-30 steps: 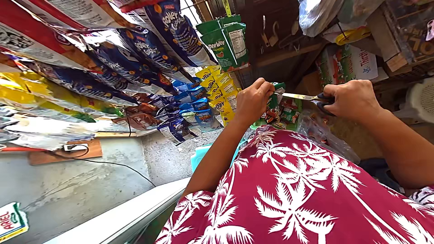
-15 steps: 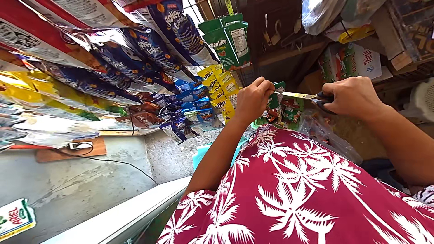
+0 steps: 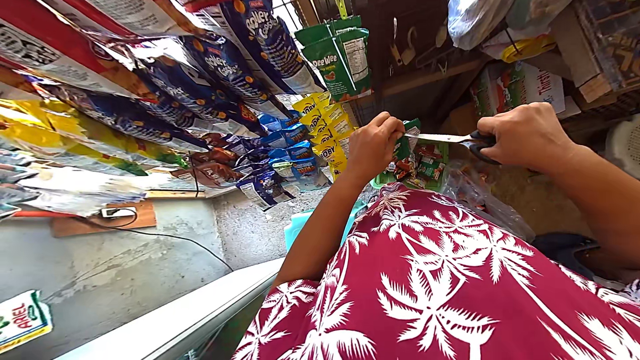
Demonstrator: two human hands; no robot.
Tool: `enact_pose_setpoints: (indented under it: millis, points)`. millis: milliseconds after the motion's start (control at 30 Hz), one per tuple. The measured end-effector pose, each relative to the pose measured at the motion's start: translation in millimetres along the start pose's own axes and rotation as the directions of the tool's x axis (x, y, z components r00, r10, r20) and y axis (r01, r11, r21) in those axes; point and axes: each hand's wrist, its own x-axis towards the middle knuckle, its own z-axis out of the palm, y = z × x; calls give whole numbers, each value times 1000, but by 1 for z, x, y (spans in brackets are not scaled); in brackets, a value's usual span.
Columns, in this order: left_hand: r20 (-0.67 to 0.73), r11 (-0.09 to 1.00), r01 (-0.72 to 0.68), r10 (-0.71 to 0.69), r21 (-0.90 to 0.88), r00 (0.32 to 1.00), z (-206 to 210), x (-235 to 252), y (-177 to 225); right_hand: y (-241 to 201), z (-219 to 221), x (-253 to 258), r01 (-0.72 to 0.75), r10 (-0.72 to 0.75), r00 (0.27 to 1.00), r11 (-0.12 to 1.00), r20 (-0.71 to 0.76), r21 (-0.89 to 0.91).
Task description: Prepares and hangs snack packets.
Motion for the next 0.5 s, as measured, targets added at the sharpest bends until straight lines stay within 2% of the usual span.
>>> enact_pose_setpoints:
  millis: [233, 500]
  points:
    - [10, 989, 34, -33, -142, 999, -4, -2, -6, 1, -3, 6, -43, 42, 997, 999, 65, 17]
    - [19, 987, 13, -10, -161, 1000, -5, -3, -9, 2, 2, 4, -1, 0, 1000, 999, 18, 51]
